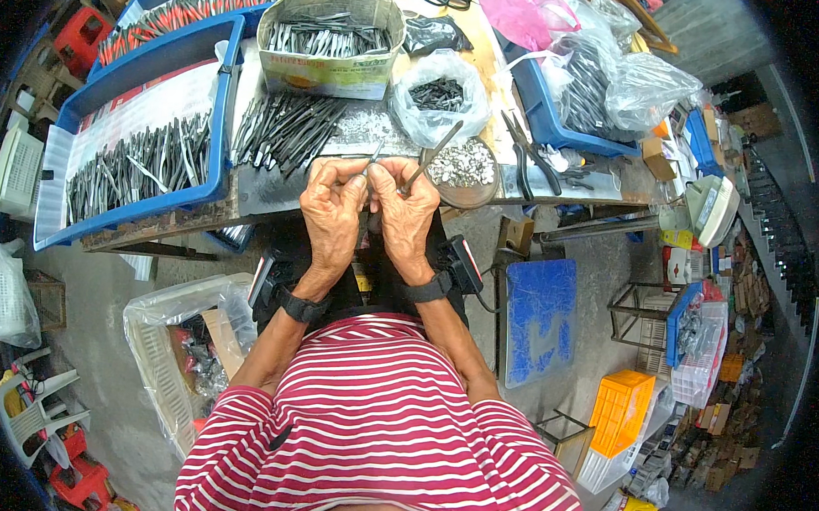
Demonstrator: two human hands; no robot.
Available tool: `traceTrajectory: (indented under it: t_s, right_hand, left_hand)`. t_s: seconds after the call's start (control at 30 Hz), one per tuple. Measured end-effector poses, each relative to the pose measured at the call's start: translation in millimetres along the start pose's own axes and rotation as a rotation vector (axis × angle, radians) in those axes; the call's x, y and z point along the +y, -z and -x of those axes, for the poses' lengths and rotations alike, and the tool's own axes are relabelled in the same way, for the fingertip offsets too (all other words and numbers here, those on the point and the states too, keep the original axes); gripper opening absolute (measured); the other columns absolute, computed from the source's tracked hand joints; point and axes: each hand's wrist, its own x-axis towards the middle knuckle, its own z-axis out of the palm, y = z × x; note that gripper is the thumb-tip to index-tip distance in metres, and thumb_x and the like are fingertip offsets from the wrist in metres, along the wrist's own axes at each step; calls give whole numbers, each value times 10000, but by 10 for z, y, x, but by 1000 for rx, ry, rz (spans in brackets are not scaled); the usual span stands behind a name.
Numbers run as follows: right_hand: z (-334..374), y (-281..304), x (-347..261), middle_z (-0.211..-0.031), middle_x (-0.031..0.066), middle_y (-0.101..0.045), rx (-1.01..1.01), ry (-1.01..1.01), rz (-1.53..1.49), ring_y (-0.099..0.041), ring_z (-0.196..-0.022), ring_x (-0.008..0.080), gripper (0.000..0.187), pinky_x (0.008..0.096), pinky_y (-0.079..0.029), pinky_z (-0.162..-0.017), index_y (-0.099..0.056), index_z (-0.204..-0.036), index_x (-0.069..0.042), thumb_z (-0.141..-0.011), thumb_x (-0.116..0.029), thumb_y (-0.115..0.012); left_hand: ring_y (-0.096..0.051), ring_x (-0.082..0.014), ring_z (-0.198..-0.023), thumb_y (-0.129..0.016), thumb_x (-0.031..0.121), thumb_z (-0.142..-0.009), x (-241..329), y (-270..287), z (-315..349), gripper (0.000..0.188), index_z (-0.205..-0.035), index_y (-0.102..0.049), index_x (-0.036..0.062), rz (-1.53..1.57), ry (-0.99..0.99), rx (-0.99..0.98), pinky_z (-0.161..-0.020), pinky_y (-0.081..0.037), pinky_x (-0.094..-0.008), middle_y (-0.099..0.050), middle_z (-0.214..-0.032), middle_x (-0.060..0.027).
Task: The person repeatedly picks up metal rods and small metal balls from a table, inserts the balls into the ends of the rods, and places the assembled fasteners into a blue bin. The process is continuous and repetitive throughout the clip.
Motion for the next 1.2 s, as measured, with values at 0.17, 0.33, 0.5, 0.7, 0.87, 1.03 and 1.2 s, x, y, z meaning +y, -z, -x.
traceTrajectory:
  t_s: [0.17,0.33,0.5,0.7,0.87,1.03,1.2]
  right_hand:
    - [-9,18,14,-683,9,-561,-21,-8,-34,-480,-529,57,130,186,-386,-462,-580,-835,19,-834,-101,-632]
    - [-19,11,12,-673,13,-563,-37,-21,-53,-471,-518,55,140,191,-376,-454,-584,-838,21,-850,-115,-613]
    - [4,-17,-36,-643,-4,-531,-23,2,104,-456,-523,55,172,193,-372,-465,-585,-809,14,-875,-145,-582]
    - [11,-50,-32,-571,-41,-493,11,67,216,-429,-502,29,238,192,-330,-427,-593,-753,-11,-905,-187,-540]
    - [-39,-13,-16,-555,-24,-486,16,144,335,-426,-494,43,312,206,-329,-427,-558,-667,-7,-917,-188,-514]
    - [-52,-11,-39,-591,-2,-504,24,-60,-37,-438,-496,60,215,196,-353,-465,-591,-832,15,-902,-180,-533]
    - [-51,5,-56,-655,6,-524,-98,-28,-28,-455,-528,66,271,198,-364,-490,-554,-1054,61,-867,-134,-566]
  left_hand:
    - [-474,-37,-639,-539,-62,-823,-12,7,7,111,-913,-599,-35,11,-2,19,-541,-403,-186,-481,-866,-5]
    - [-469,-33,-625,-540,-64,-817,-20,17,4,111,-906,-599,-36,-20,-4,20,-536,-403,-189,-483,-844,-1]
    - [-457,-32,-606,-534,-66,-813,-11,13,1,117,-903,-602,-34,6,59,27,-524,-392,-191,-476,-834,5]
    - [-488,-59,-622,-524,-54,-810,18,17,13,113,-894,-597,-39,-20,102,3,-539,-413,-203,-472,-852,-13]
    - [-576,-117,-683,-509,-43,-808,20,13,12,113,-892,-585,-49,-54,114,-28,-584,-476,-230,-484,-898,-54]
    - [-528,-76,-623,-514,-55,-817,24,14,-1,106,-894,-584,-36,121,166,0,-544,-436,-204,-501,-864,-31]
    - [-444,-24,-566,-535,-38,-827,8,16,-14,104,-914,-586,-13,100,163,-4,-478,-347,-168,-542,-754,5]
